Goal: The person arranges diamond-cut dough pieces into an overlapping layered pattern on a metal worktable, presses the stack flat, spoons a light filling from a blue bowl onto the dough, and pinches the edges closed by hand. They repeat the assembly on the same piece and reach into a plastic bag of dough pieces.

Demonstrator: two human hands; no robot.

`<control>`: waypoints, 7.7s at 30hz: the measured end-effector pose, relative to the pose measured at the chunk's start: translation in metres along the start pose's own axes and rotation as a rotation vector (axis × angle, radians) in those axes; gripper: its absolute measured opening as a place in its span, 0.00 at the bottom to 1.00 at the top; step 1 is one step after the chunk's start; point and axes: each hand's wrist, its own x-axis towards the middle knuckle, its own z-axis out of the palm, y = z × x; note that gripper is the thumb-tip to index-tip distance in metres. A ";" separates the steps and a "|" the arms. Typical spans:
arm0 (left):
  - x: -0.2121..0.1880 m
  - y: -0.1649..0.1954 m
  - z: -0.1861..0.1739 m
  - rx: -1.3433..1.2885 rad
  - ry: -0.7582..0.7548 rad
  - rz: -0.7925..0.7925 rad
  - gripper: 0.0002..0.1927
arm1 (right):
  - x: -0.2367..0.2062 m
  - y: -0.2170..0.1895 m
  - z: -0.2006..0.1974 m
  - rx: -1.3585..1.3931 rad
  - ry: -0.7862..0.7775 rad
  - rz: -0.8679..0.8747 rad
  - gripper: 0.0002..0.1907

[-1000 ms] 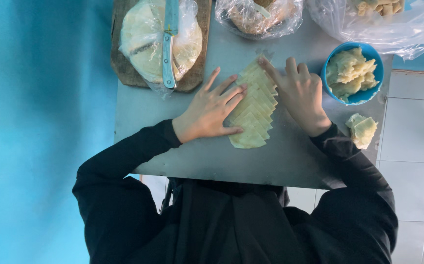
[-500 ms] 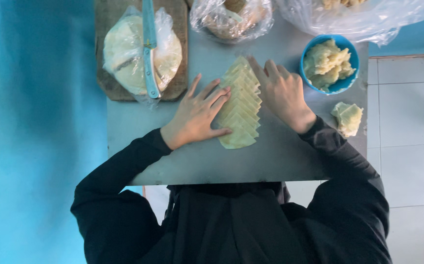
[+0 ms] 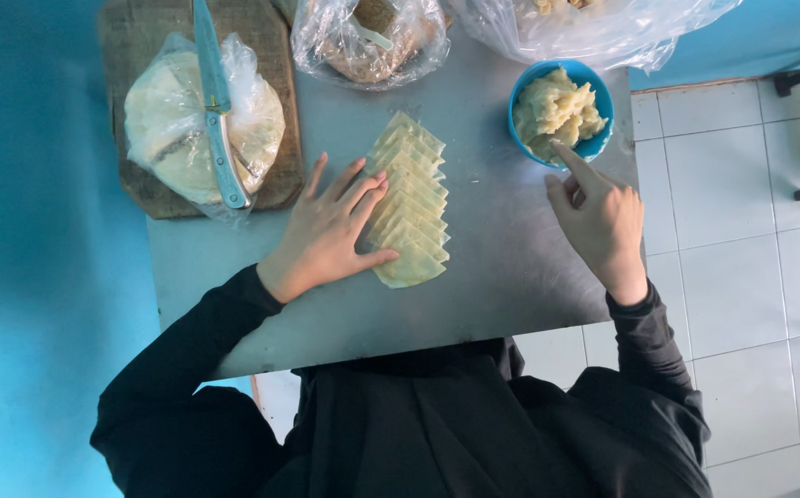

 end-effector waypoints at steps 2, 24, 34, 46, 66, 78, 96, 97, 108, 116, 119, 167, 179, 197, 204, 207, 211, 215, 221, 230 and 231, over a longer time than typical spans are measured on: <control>0.002 0.003 0.001 0.004 -0.008 0.000 0.45 | 0.002 0.007 0.005 0.033 -0.016 0.015 0.21; -0.013 0.001 -0.005 -0.020 0.000 0.006 0.46 | -0.004 -0.006 0.039 -0.035 0.148 -0.010 0.07; -0.029 -0.010 -0.002 -0.005 0.006 0.018 0.46 | -0.011 -0.027 0.044 -0.073 0.145 -0.031 0.15; -0.046 -0.019 -0.003 0.030 0.010 0.033 0.48 | -0.028 -0.099 0.040 -0.051 -0.314 -0.636 0.34; -0.051 -0.040 0.009 0.018 -0.002 0.032 0.53 | -0.028 -0.101 0.083 -0.279 -0.249 -0.847 0.39; -0.053 -0.039 0.012 0.011 -0.003 0.028 0.52 | -0.027 -0.092 0.071 -0.488 -0.210 -0.898 0.37; -0.047 -0.051 0.004 -0.001 -0.002 0.018 0.52 | 0.015 -0.117 0.080 -0.541 -0.171 -0.865 0.41; -0.047 -0.053 0.005 0.000 0.003 0.024 0.52 | 0.016 -0.117 0.080 -0.551 -0.174 -0.868 0.41; -0.050 -0.052 0.008 0.002 -0.003 0.026 0.51 | 0.030 -0.109 0.086 -0.544 -0.183 -0.900 0.43; -0.050 -0.046 0.005 -0.003 -0.012 0.024 0.51 | 0.037 -0.107 0.083 -0.633 -0.127 -0.905 0.42; -0.049 -0.046 0.005 -0.008 -0.032 0.014 0.50 | 0.041 -0.108 0.083 -0.677 -0.107 -0.912 0.43; -0.068 -0.039 -0.024 0.005 -0.020 0.019 0.49 | 0.067 -0.139 0.103 -0.548 0.031 -0.644 0.38; -0.052 -0.035 -0.024 -0.023 -0.022 0.006 0.49 | -0.004 -0.104 0.052 -0.271 0.048 -0.444 0.32; 0.005 -0.003 -0.018 -0.061 -0.014 -0.004 0.46 | -0.029 0.068 0.016 -0.151 0.057 -0.008 0.35; 0.010 0.002 -0.016 -0.072 -0.010 -0.003 0.46 | -0.039 0.077 0.015 -0.233 0.052 -0.025 0.34; 0.010 0.003 -0.016 -0.071 -0.016 -0.003 0.46 | -0.044 0.076 0.014 -0.234 0.028 0.000 0.32; 0.010 0.006 -0.016 -0.068 -0.018 -0.003 0.46 | -0.049 0.076 0.008 -0.205 0.032 0.016 0.29; 0.008 0.009 -0.015 -0.055 -0.031 -0.009 0.45 | -0.055 0.075 -0.001 -0.173 0.028 0.011 0.27; 0.003 0.012 -0.018 -0.052 -0.026 -0.002 0.46 | -0.058 0.051 -0.009 -0.027 0.102 -0.004 0.26; -0.001 0.013 -0.020 -0.045 -0.019 0.000 0.48 | -0.008 0.032 -0.031 -0.119 0.040 -0.214 0.25; -0.001 0.013 -0.020 -0.043 -0.023 -0.002 0.48 | -0.001 0.031 -0.030 -0.123 0.029 -0.248 0.25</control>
